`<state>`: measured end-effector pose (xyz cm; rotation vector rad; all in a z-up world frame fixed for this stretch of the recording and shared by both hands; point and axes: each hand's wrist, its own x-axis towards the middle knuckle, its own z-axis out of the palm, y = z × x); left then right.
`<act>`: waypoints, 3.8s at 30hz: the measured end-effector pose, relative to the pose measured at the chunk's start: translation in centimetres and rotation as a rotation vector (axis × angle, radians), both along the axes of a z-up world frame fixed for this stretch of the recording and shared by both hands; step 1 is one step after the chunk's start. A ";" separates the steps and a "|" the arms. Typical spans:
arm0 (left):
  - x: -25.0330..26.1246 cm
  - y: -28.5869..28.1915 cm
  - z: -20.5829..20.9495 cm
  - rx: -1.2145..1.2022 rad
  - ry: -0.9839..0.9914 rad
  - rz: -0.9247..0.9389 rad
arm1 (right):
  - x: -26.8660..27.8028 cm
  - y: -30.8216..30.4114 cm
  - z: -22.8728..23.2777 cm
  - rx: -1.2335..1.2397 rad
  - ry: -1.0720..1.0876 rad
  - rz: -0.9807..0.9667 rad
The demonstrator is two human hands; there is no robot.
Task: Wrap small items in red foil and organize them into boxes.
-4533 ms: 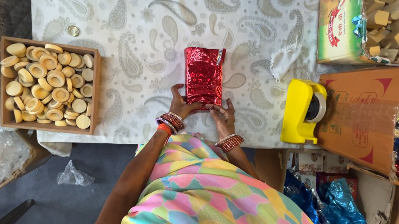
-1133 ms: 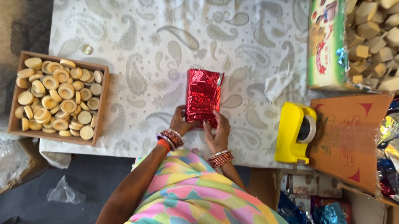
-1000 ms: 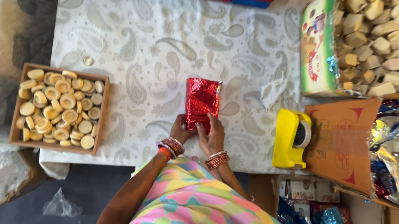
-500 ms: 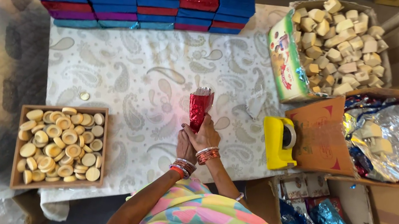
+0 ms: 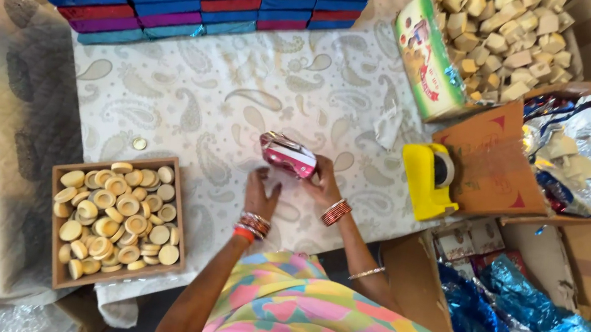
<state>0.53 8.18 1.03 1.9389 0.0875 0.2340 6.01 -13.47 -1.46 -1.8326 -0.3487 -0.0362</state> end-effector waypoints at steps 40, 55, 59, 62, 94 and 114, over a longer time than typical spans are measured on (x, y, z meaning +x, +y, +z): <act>2.9 -2.5 2.2 -0.307 0.009 0.039 | 8.1 -4.2 19.7 -0.952 -0.612 0.581; 3.1 -2.4 5.0 -0.267 -0.003 -0.094 | 7.4 -4.5 19.8 -1.082 -0.448 0.597; 3.5 -1.6 5.3 -0.330 -0.015 -0.141 | 6.2 -5.0 19.0 -1.087 -0.493 0.583; 4.3 -0.9 4.3 -0.399 0.031 -0.183 | 5.7 -4.7 19.3 -1.135 -0.460 0.581; 2.3 -2.3 4.3 -0.338 -0.035 -0.160 | 2.7 5.2 19.4 -1.091 -0.150 0.351; 1.8 -2.9 3.1 -0.283 -0.005 -0.004 | -0.9 -8.6 8.2 0.159 0.056 -0.307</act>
